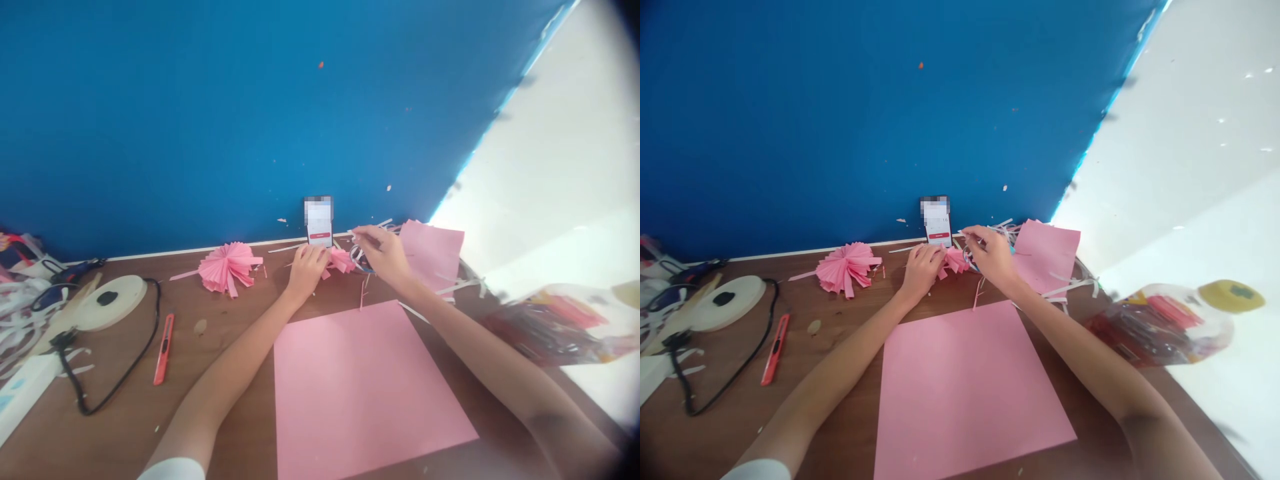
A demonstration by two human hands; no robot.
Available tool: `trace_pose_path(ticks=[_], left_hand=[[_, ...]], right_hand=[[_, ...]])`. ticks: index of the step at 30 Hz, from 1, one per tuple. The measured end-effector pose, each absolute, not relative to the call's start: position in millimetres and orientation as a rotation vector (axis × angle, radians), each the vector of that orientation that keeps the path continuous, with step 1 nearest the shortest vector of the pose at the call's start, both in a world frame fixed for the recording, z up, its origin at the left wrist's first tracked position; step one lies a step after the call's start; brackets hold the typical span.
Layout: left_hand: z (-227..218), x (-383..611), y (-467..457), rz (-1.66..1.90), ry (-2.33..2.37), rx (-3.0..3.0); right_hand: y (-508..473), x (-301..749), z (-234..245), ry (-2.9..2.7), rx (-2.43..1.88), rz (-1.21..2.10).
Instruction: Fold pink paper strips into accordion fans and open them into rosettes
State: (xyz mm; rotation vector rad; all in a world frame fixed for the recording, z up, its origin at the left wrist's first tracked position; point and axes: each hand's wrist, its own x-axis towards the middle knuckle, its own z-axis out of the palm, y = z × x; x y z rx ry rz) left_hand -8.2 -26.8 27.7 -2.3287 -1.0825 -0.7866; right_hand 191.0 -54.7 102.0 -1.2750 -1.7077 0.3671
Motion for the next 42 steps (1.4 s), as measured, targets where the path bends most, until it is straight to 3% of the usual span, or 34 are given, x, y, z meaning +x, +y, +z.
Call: trace_pose_path(ticks=[9,14,20,42], left_hand=[[26,-3,-29,-0.753,-1.186,-2.252],[29,-4,-32,-0.719,-1.188,-2.271],[23,-8,-27,-0.697,-1.025,-2.416],[26,-8,-27,-0.800,-0.893,-2.534]], right_hand=[[-70,192,126,-1.747,-1.203,0.436],[-62,182,104,-2.003,-1.202,0.589],[-42,190,75,-2.198,-1.249,0.525],[-42,189,70,-2.261,-1.415,0.489]])
